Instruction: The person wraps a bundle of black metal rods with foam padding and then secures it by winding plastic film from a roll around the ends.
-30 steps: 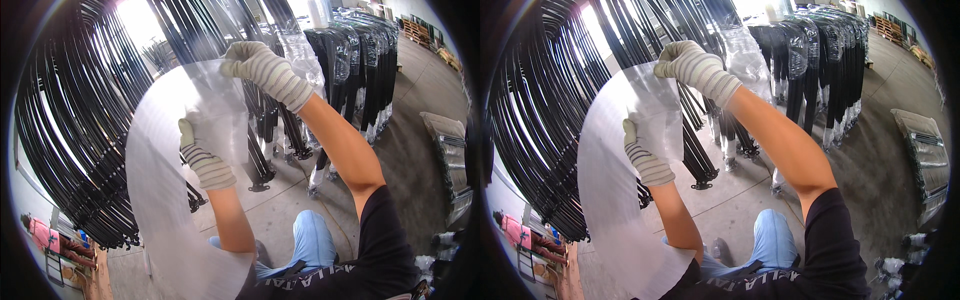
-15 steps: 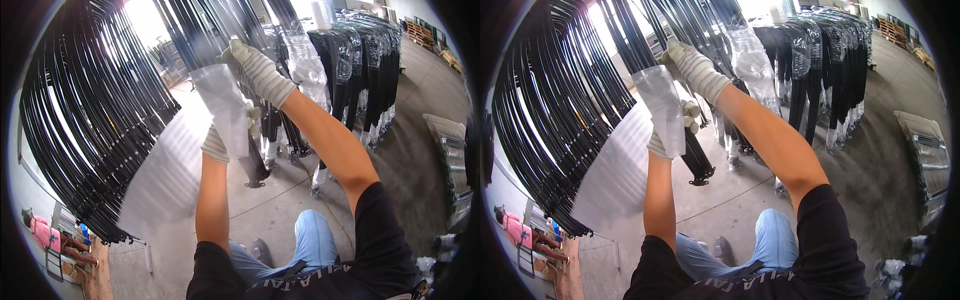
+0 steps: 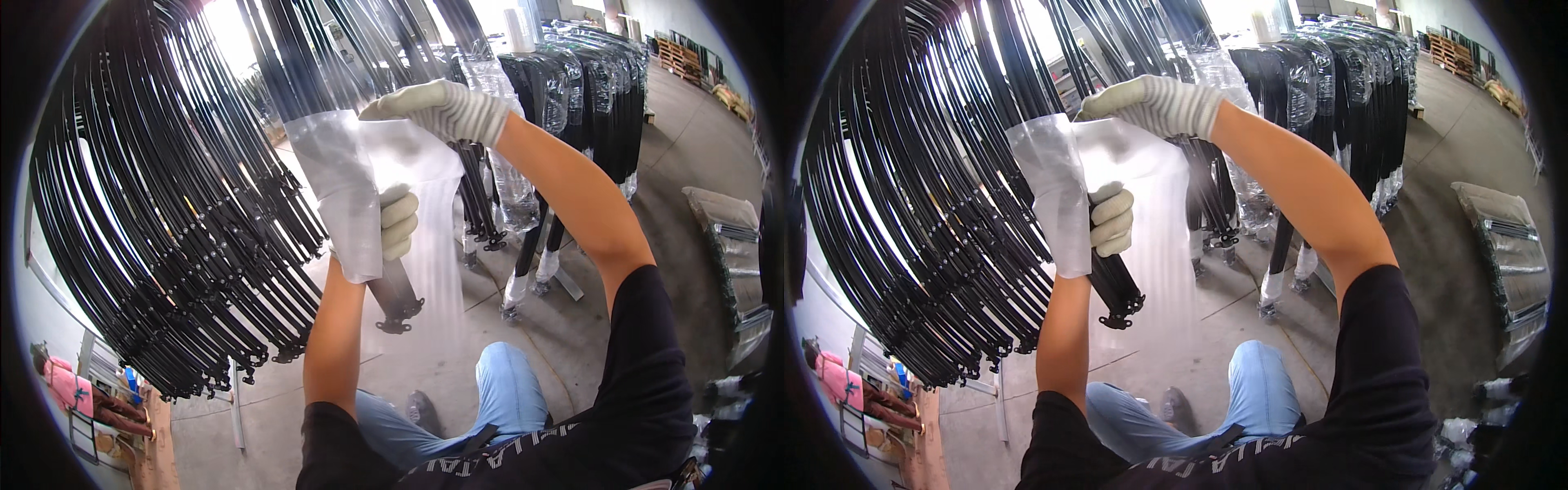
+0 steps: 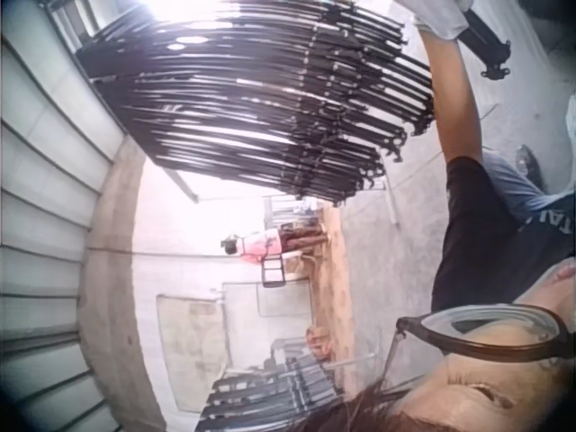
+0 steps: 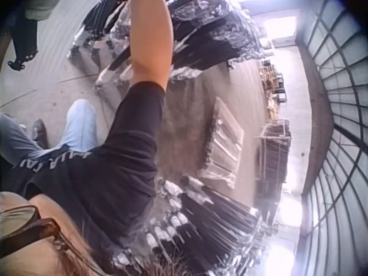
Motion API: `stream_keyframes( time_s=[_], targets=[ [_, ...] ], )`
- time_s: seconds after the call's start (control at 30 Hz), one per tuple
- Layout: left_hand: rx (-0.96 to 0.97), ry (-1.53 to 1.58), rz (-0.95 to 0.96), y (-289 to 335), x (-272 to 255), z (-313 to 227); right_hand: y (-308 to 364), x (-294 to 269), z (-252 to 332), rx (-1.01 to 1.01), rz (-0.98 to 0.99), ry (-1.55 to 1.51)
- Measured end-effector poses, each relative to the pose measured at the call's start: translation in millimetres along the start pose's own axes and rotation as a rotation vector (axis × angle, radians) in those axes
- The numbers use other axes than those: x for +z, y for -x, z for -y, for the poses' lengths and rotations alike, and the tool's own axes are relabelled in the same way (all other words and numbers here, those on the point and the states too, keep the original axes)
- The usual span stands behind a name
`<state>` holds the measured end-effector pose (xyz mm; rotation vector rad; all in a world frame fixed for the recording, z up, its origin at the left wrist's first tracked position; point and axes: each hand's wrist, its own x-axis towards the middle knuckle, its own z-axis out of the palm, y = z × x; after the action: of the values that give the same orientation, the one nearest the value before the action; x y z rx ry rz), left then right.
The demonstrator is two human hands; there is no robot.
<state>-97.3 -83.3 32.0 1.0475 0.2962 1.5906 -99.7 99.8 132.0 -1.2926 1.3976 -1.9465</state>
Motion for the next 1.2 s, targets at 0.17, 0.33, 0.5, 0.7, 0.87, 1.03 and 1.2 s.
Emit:
stream_keyframes(
  time_s=[0.17, 0.33, 0.5, 0.7, 0.87, 1.03, 1.2],
  targets=[
    [-0.046, -0.175, -0.191, 5.0, 9.3, -0.1, 0.8, 4.7, 7.3, 0.165, -0.158, 0.053],
    [-0.068, -0.453, -0.215, 8.5, 22.1, -7.2, -0.1, 11.5, 19.2, 0.034, -0.154, 0.227],
    [0.375, -0.853, -1.237, -9.3, 96.8, 22.4, 20.5, 35.4, 47.9, 0.236, -0.124, 0.722],
    [0.691, -0.898, -1.211, 4.6, 87.8, -4.6, 38.4, 110.0, 16.7, 0.049, -0.163, 1.12],
    [0.586, -0.801, -1.129, 1.2, 74.7, 6.1, 52.2, 83.3, 16.3, 0.052, 0.033, 0.6],
    [0.485, -0.808, -1.166, 11.9, 83.1, 7.6, 90.7, 80.1, 19.2, -0.07, -0.437, 0.306],
    [0.58, -1.026, -1.19, -4.7, 84.5, 11.2, 116.8, 79.3, 38.6, 0.143, -0.482, 0.295]
  ],
)
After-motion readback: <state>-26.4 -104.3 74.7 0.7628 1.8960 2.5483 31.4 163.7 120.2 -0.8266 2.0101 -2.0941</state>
